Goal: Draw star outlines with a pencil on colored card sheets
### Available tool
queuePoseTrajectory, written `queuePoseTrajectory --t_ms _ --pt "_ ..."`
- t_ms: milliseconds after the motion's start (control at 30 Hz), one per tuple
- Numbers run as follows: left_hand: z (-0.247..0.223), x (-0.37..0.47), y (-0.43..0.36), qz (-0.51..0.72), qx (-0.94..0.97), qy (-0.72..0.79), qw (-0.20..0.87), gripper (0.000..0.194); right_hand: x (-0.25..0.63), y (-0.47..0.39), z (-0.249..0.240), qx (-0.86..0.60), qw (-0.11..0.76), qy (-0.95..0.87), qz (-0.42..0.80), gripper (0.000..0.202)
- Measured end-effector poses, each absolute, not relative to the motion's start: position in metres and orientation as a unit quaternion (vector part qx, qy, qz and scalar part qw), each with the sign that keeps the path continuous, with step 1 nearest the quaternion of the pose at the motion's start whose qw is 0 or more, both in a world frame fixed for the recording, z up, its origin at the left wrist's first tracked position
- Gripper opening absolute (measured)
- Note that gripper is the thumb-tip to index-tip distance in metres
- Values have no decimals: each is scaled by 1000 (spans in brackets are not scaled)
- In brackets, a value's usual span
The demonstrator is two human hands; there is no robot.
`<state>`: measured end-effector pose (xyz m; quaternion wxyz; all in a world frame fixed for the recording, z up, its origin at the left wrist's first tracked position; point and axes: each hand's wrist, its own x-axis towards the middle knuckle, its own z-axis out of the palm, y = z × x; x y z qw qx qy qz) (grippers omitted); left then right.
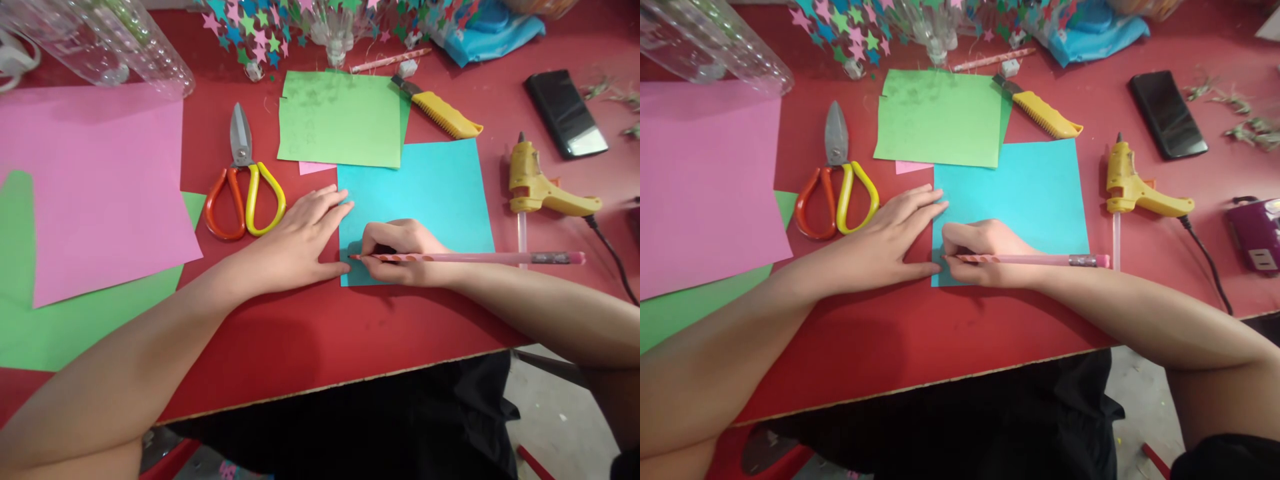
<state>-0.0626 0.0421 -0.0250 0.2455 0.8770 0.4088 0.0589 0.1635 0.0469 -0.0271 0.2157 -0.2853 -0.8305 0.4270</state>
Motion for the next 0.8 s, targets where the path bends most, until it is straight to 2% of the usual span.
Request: queuePoseTrajectory --t_ms 233,367,567,700,800 --pt "-25 -63 44 51 878 405 248 87 160 57 -26 -359 305 -683 558 23" --pt "-23 -63 45 31 877 407 252 98 160 58 -14 -395 278 -666 569 10" --pt "-18 -59 43 3 871 436 225 99 162 55 10 -367 228 -760 486 16" --pt "-16 -58 41 -5 858 468 211 99 161 52 3 -387 205 -749 497 11" --pt "-15 -58 41 -17 857 465 221 102 161 47 -12 -382 230 -737 507 9"
